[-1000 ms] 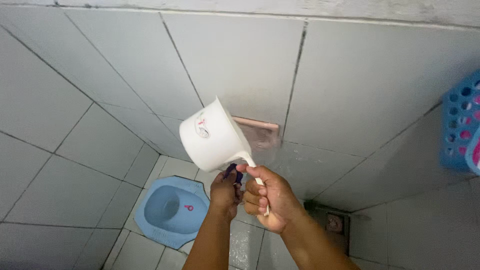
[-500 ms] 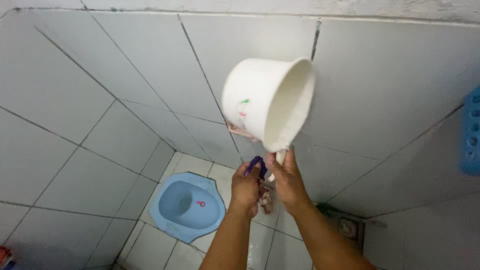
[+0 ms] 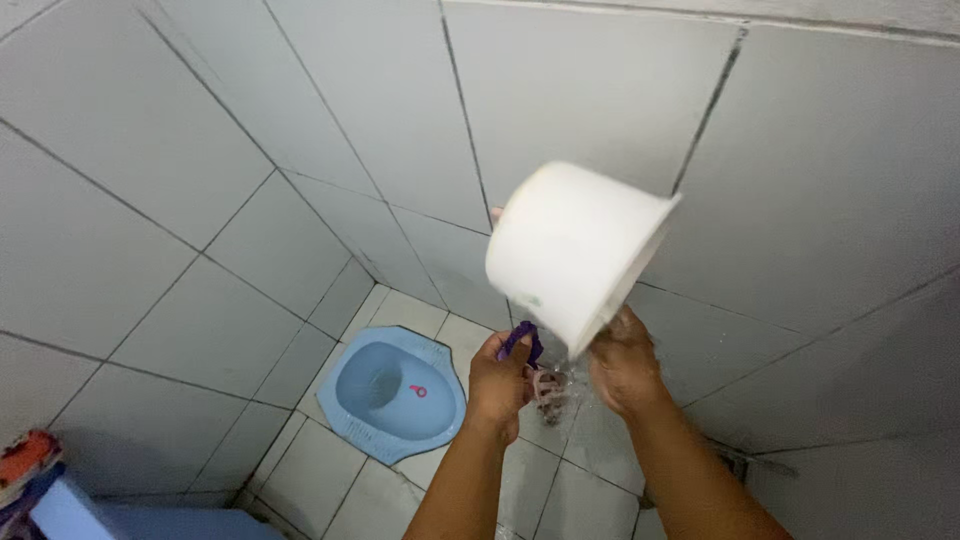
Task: The person organizes bathroom items in a tiled room. They move a toothbrush and toothpaste from a white bowl into a blue wall-mounted basket, then rinse the bowl in a blue tub. They wash a purple bar of soap and a purple cloth, placing them in a wall niche. Finally, they rinse a yellow toothbrush and place it in the basket.
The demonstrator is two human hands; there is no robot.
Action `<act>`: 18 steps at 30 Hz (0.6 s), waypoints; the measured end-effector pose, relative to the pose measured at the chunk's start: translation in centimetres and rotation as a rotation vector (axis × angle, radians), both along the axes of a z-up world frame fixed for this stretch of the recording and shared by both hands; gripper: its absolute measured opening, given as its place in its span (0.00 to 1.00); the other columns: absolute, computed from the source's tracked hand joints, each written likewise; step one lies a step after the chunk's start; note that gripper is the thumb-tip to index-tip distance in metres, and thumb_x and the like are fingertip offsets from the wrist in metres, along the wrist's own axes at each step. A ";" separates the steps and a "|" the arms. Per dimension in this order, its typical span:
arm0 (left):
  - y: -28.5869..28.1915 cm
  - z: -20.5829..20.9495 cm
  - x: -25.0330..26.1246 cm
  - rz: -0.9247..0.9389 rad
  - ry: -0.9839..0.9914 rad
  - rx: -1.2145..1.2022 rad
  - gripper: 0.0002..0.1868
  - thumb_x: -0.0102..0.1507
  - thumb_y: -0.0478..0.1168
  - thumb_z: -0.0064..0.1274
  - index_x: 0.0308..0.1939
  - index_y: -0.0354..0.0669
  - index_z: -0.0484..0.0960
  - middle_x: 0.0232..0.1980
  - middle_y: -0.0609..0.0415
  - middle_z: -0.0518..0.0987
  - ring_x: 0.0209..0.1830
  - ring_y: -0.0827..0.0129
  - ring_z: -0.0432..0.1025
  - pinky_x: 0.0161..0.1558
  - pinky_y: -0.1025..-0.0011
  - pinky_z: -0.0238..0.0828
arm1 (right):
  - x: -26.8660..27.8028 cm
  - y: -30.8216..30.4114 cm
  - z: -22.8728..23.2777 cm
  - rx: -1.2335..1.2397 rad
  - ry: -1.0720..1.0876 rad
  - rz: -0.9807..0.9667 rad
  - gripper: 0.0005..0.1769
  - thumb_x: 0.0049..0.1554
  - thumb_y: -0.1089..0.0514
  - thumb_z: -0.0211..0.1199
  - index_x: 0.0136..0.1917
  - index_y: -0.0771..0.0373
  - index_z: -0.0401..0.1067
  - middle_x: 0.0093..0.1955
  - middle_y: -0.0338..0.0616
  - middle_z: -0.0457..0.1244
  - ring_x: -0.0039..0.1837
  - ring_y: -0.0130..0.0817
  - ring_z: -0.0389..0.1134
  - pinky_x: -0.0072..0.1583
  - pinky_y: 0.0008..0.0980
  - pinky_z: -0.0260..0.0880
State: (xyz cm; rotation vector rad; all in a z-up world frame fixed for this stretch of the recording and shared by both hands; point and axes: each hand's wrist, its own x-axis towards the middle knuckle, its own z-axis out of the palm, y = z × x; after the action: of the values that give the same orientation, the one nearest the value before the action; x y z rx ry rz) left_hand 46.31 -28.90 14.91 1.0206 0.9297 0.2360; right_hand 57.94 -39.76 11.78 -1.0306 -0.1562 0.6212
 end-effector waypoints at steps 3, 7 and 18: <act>0.6 0.5 -1.3 -0.001 0.033 0.016 0.12 0.69 0.43 0.50 0.52 0.42 0.80 0.30 0.57 0.72 0.22 0.76 0.62 0.24 0.75 0.60 | -1.2 0.7 0.7 -0.209 0.049 0.024 0.27 0.59 0.63 0.57 0.72 0.65 0.64 0.66 0.60 0.65 0.65 0.45 0.70 0.65 0.45 0.73; 2.6 -0.4 -4.0 0.089 0.020 -0.019 0.13 0.69 0.41 0.48 0.57 0.45 0.75 0.40 0.58 0.75 0.33 0.76 0.66 0.31 0.77 0.66 | -3.7 3.0 2.6 -0.318 -0.129 0.244 0.24 0.59 0.64 0.54 0.68 0.62 0.68 0.64 0.57 0.68 0.60 0.44 0.72 0.59 0.45 0.76; 16.8 -7.6 -21.7 0.628 -0.042 0.198 0.11 0.68 0.40 0.53 0.47 0.34 0.77 0.32 0.53 0.73 0.24 0.73 0.63 0.21 0.74 0.56 | -20.1 17.2 5.3 -0.431 -0.520 0.659 0.18 0.58 0.54 0.63 0.60 0.59 0.71 0.48 0.43 0.69 0.49 0.32 0.70 0.50 0.37 0.71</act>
State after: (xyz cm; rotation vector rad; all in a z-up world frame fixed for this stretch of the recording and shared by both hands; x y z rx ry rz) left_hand 24.62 -12.12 7.29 0.8728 1.1873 0.8840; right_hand 37.81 -22.53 17.11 -1.5623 -0.8731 0.9945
